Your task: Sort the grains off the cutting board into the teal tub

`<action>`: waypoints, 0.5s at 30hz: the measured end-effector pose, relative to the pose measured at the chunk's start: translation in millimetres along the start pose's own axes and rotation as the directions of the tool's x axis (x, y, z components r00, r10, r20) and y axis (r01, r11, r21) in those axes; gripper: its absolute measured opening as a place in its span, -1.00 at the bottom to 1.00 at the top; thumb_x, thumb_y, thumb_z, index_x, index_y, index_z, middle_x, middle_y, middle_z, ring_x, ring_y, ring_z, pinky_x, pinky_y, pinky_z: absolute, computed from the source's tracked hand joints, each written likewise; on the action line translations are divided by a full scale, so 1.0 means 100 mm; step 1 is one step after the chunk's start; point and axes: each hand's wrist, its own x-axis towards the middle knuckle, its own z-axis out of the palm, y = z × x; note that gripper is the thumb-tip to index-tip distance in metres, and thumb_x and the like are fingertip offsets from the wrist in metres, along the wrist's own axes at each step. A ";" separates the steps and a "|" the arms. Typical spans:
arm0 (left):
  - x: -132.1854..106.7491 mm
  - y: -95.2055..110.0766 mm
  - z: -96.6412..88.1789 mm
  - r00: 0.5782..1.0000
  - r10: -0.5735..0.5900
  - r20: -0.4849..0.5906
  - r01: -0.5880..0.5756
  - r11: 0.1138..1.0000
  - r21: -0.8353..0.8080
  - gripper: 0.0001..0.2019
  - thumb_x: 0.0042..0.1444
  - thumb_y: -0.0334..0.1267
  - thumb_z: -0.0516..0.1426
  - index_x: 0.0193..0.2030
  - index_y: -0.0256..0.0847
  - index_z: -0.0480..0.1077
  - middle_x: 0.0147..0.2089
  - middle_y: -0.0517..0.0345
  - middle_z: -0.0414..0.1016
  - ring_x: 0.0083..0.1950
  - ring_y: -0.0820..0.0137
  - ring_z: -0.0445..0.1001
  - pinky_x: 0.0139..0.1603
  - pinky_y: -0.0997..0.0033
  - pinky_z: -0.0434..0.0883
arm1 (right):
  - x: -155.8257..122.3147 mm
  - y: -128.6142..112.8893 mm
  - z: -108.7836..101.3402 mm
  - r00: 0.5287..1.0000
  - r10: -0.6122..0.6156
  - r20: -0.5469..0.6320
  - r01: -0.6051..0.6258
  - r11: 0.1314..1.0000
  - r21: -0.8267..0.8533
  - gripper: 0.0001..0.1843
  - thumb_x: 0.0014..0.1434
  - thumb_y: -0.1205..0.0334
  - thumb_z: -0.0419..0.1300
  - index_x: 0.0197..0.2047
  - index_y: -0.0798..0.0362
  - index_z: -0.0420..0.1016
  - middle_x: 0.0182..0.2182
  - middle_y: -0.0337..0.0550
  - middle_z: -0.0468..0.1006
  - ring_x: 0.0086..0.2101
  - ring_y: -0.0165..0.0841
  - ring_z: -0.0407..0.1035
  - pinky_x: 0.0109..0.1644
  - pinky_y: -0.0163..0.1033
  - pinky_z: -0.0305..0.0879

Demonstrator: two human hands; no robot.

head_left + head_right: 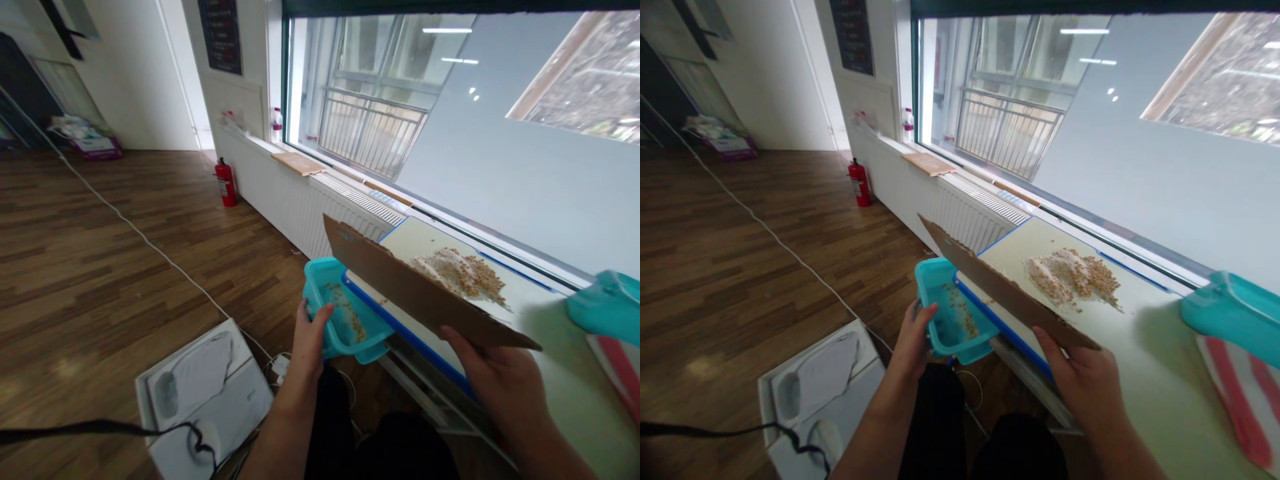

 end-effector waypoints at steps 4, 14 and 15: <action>-0.03 -0.03 0.01 1.000 0.015 -0.009 -0.015 1.000 -0.010 -0.17 0.10 -0.22 0.34 0.46 -0.28 0.11 0.35 -0.29 0.39 0.27 0.05 0.47 0.20 0.14 0.46 | -0.04 -0.13 -0.14 0.959 0.276 -0.065 -0.277 0.961 -0.014 -0.54 0.05 -0.25 0.19 -0.56 -0.06 0.62 -0.54 -0.10 0.63 -0.42 -0.09 0.57 -0.36 -0.13 0.42; -0.21 -0.13 0.03 1.000 -0.015 -0.022 0.014 0.999 -0.041 -0.17 0.09 -0.20 0.36 0.45 -0.18 0.13 0.33 -0.21 0.42 0.29 0.10 0.47 0.21 0.18 0.46 | -0.44 -0.28 -0.09 0.962 0.223 -0.160 -0.234 0.970 -0.057 -0.44 0.13 -0.33 0.14 -0.58 -0.05 0.55 -0.64 -0.09 0.56 -0.57 -0.12 0.51 -0.53 -0.17 0.26; -0.22 -0.14 0.04 0.999 -0.019 -0.026 0.018 0.999 -0.043 -0.17 0.08 -0.20 0.37 0.45 -0.18 0.13 0.32 -0.21 0.43 0.29 0.10 0.47 0.20 0.17 0.47 | -0.46 -0.31 -0.08 0.967 0.190 -0.170 -0.204 0.977 -0.067 -0.43 0.15 -0.33 0.13 -0.60 -0.06 0.54 -0.66 -0.10 0.55 -0.60 -0.14 0.49 -0.54 -0.18 0.25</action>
